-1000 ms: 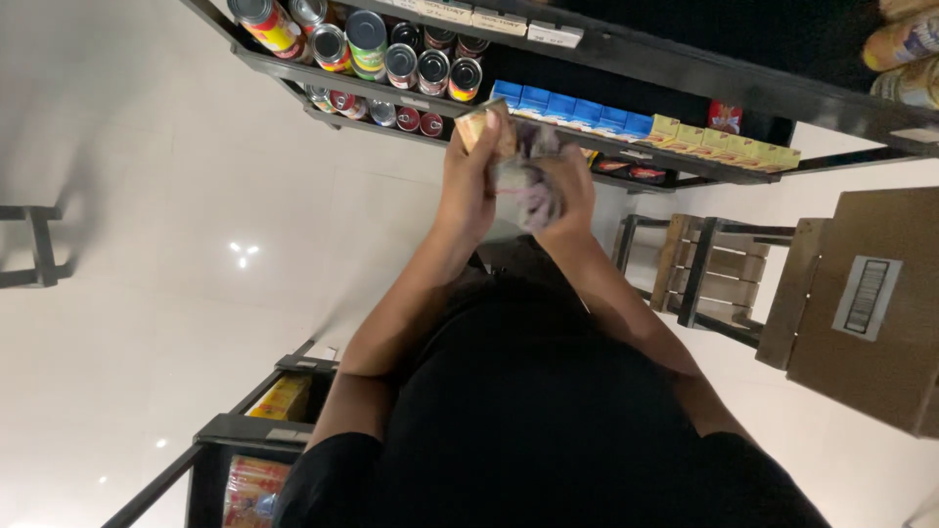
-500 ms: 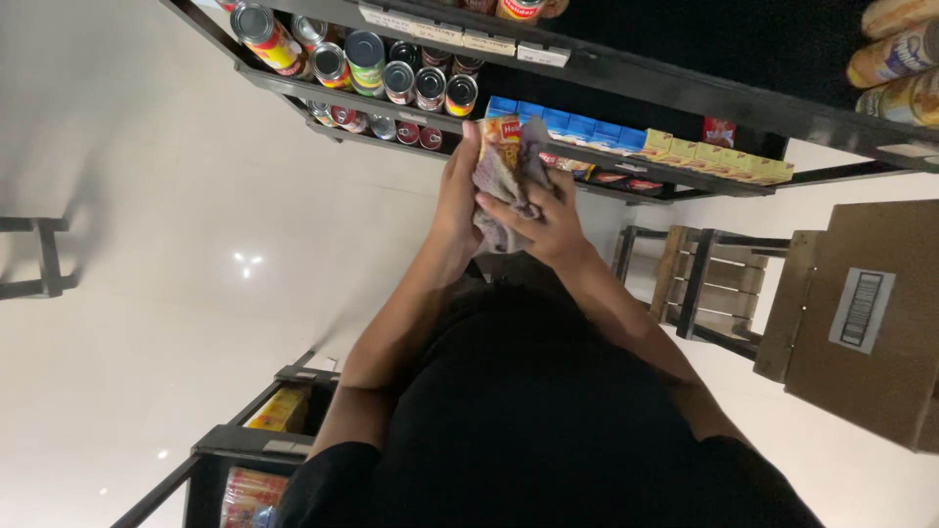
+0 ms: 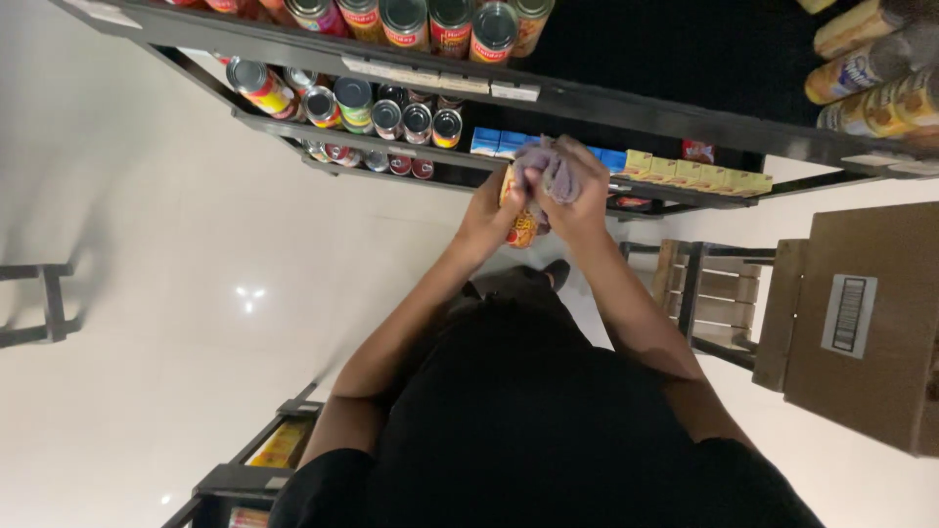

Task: Wiping canned goods with a cloth and placing them neatly on grocery store shelves.

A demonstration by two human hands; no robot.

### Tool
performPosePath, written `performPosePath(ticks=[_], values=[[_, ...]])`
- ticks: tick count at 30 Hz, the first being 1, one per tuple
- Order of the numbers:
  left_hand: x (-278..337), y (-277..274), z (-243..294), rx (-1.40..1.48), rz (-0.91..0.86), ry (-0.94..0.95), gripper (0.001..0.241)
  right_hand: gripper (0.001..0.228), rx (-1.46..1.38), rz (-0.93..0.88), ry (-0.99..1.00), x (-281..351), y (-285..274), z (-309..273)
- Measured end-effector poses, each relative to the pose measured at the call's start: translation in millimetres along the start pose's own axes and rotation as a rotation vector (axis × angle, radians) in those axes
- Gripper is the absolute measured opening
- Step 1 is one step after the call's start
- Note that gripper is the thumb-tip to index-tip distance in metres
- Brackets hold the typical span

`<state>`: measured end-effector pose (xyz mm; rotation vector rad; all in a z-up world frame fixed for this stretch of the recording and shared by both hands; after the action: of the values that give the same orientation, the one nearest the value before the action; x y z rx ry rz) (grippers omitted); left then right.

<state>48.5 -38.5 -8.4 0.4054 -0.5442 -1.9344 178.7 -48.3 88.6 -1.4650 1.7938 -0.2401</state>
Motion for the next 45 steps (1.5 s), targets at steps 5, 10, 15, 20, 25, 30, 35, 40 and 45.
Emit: performPosePath(ticks=[5, 10, 15, 20, 25, 30, 35, 40, 45], values=[[-30, 6, 53, -0.225, -0.008, 0.065, 0.069, 0.037, 0.127, 0.217, 0.181, -34, -45, 18], [-47, 4, 135, -0.586, -0.005, 0.51, 0.053, 0.074, 0.146, -0.009, -0.147, -78, -82, -41], [-108, -14, 27, -0.667, -0.064, 0.396, 0.057, 0.079, 0.118, -0.332, 0.069, -82, -30, -38], [-127, 10, 55, -0.441, -0.184, 0.269, 0.06, 0.06, 0.084, -0.344, 0.121, -97, -34, -3], [-161, 12, 129, -0.506, -0.198, 0.178, 0.051, 0.065, 0.237, -0.058, 0.09, -130, -77, -13], [-222, 26, 112, -1.624, -0.408, 0.298, 0.022, 0.057, 0.565, -0.066, 0.034, -139, -62, -22], [-242, 42, 125, -1.812, -0.395, 0.016, 0.038, 0.068, 0.64, -0.163, 0.107, -143, -38, 16], [-276, 31, 106, -1.867, -0.262, 0.086, 0.045, 0.07, 0.692, -0.151, 0.127, -149, -25, 42], [-291, 7, 110, -1.584, -0.205, 0.017, 0.043, 0.063, 0.613, -0.255, 0.112, -154, 13, 36]])
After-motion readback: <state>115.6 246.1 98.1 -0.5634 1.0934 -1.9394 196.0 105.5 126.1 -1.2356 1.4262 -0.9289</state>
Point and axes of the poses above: each hand's wrist, its own x-axis away from the middle knuckle, its own y-axis out of the palm, z = x × y, the point moved 9 cm from there along -x, towards the middle knuckle, and after that the axes turned 13 degrees about x, right-handed, at the moved point
